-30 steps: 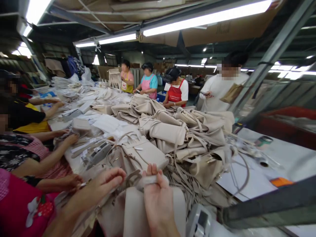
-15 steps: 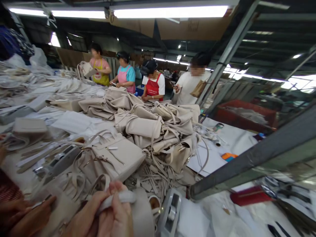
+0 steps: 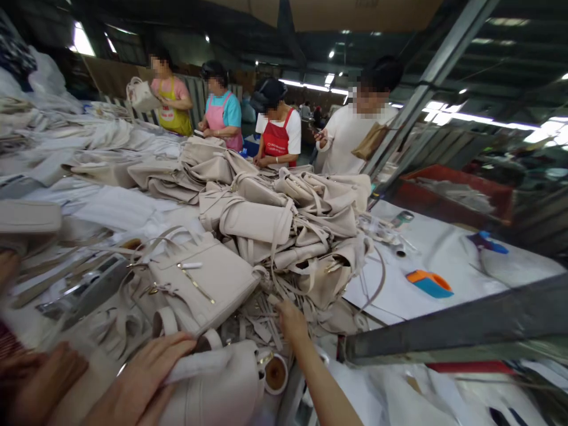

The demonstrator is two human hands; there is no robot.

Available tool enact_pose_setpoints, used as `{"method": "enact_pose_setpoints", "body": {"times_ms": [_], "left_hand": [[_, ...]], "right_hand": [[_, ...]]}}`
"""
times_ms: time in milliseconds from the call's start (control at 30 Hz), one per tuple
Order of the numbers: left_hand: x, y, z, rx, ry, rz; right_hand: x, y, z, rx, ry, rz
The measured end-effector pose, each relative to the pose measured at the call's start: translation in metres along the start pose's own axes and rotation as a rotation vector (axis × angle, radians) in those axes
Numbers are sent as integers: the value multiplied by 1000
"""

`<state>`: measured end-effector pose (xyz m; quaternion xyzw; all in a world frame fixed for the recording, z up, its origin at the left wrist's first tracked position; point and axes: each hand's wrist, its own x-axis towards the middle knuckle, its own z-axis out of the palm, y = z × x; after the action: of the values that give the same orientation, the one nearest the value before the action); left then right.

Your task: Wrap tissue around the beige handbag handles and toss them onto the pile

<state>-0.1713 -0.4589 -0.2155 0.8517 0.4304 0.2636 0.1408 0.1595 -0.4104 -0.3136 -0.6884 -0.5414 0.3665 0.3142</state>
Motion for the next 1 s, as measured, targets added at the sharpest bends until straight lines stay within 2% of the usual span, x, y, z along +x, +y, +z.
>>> {"method": "enact_pose_setpoints", "body": {"times_ms": [100, 167, 267, 400, 467, 567, 633, 667, 700, 767, 833, 867, 933, 1000], "left_hand": [[-7, 10, -10, 92, -117, -94], [-9, 21, -18, 124, -166, -156], [-3, 36, -21, 88, -150, -171], [14, 50, -14, -166, -130, -219], [22, 52, -12, -289, -138, -309], [32, 49, -14, -405, -140, -414], [36, 46, -18, -432, -123, -450], [37, 45, -20, -435, -111, -462], [38, 45, -21, -437, -99, -472], [36, 48, -24, -441, -77, -486], [31, 55, -26, -452, -62, -488], [27, 60, -26, -460, -67, -483], [17, 67, -24, -483, -74, -478], [9, 68, -18, -519, -29, -532]], "right_hand": [[27, 23, 25, -300, 41, 53], [32, 33, 30, -442, 40, 23], [32, 46, 20, -574, 39, -74], [25, 50, -8, -636, 75, -156], [19, 40, -26, -621, 134, -174], [-7, 4, -50, -513, 238, -195], [-39, -28, -57, -290, 167, -175], [-59, -45, -56, -43, 33, -112], [-79, -61, -51, 209, -172, -16], [-116, -89, -29, 475, -619, 227], [-140, -111, 4, 633, -768, 286], [-146, -120, 21, 702, -759, 307], [-146, -135, 51, 839, -623, 331], [-138, -147, 71, 914, -474, 344]]}}
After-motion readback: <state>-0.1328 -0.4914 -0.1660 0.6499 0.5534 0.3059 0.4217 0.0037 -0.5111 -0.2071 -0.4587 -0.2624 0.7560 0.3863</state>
